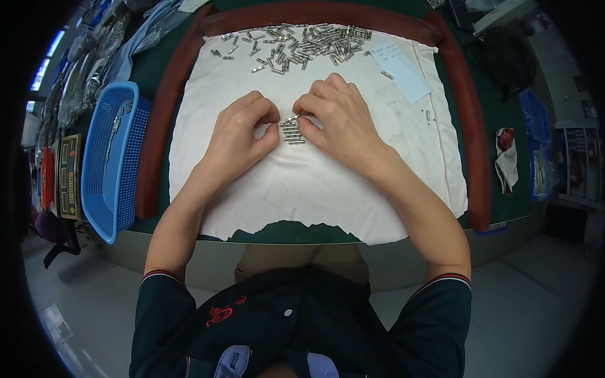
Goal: The person is manually assembling and arranging small metal links, likely for a watch strap, on a white cloth on a workbench.
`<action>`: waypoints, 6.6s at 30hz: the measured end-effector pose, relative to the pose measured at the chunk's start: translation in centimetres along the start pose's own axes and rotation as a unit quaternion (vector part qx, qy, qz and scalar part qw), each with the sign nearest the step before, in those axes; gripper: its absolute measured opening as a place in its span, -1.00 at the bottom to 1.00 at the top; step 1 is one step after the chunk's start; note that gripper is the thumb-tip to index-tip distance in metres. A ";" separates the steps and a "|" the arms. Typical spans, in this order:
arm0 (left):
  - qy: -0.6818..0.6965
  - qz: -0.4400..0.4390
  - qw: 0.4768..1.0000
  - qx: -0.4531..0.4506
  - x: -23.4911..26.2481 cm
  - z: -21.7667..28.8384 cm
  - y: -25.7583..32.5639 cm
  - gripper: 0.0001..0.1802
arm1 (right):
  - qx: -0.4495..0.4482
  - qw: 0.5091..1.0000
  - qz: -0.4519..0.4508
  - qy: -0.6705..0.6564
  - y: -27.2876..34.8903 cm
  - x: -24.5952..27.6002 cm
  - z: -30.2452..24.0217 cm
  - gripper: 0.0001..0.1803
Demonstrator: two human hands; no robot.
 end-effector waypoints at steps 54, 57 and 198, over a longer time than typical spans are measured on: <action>-0.036 -0.058 0.994 -0.087 0.6 1.6 0.9 -0.90 | -0.043 0.993 -0.110 -0.028 0.0 0.6 0.4 -0.78; -0.038 -0.067 0.994 -0.083 0.6 1.5 0.9 -0.88 | -0.025 0.990 -0.132 -0.044 0.1 0.6 0.3 -0.80; -0.146 -0.077 0.950 -0.266 0.5 -2.1 -7.6 -0.86 | -0.059 0.989 -0.006 0.136 -6.8 -1.3 4.2 -0.89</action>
Point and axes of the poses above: each hand's wrist, its own y-axis away from the middle knuckle, its own x-axis out of the back of the hand, z = x × y, the point moved 4 cm from there along -y, towards the middle knuckle, and after that the axes turned 11 degrees about y, right-handed, at the moved point
